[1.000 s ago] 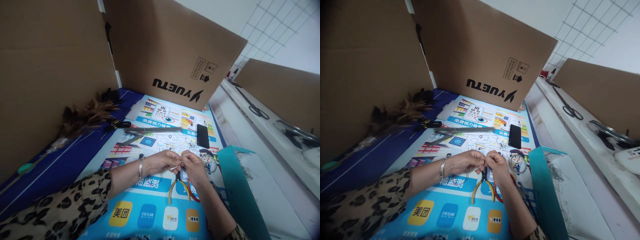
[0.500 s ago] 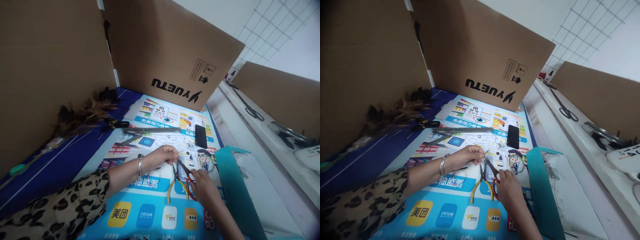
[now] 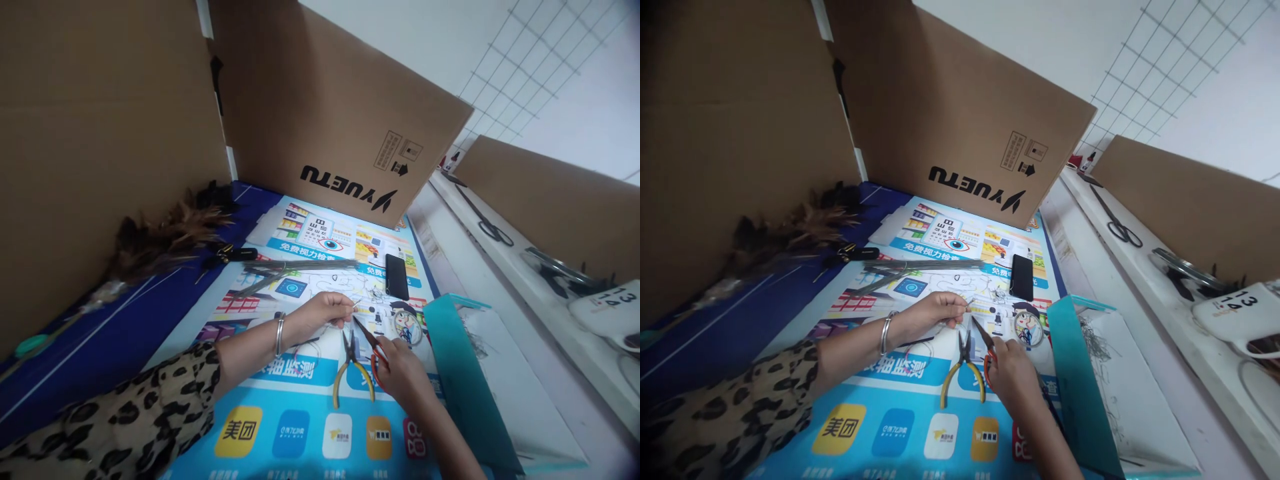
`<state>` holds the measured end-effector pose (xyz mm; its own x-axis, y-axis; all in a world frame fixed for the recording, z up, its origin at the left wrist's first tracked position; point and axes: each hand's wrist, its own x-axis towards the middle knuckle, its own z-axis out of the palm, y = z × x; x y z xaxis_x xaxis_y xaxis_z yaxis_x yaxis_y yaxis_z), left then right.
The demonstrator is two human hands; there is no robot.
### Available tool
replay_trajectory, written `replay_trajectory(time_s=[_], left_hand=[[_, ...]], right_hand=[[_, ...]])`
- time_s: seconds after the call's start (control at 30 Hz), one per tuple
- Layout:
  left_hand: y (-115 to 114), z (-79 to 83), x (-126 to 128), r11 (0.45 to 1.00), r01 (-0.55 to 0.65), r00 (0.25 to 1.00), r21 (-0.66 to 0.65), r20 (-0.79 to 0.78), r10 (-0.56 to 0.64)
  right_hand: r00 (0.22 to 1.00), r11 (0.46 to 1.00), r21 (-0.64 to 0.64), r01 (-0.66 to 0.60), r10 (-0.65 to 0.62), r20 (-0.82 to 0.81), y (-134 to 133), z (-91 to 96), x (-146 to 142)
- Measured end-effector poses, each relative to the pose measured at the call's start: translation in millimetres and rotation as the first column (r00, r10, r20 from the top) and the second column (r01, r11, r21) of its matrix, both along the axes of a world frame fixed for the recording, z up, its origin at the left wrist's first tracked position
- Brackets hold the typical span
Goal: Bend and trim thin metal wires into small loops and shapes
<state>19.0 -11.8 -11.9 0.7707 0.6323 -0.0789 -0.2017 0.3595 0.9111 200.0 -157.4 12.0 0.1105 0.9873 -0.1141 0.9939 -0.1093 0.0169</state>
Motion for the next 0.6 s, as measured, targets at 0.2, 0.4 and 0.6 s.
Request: replay_trajectory(time_s=[0.2, 0.4, 0.6], left_hand=[[3, 1.5, -2, 0.999, -0.046, 0.999, 0.007, -0.029, 0.046], [3, -3.4, 0, 0.999, -0.041, 0.999, -0.001, -0.032, 0.041], [3, -5.8, 1, 0.999, -0.018, 0.998, 0.043, -0.054, 0.02]], right_hand=[[0.994, 1.0, -0.024, 0.016, -0.019, -0.111, -1, 16.5, 4], [0.964, 0.994, -0.071, 0.079, -0.095, -0.25, -4, 29.4, 1], [0.818, 0.992, -0.071, 0.1, -0.123, -0.561, -8, 27.9, 1]])
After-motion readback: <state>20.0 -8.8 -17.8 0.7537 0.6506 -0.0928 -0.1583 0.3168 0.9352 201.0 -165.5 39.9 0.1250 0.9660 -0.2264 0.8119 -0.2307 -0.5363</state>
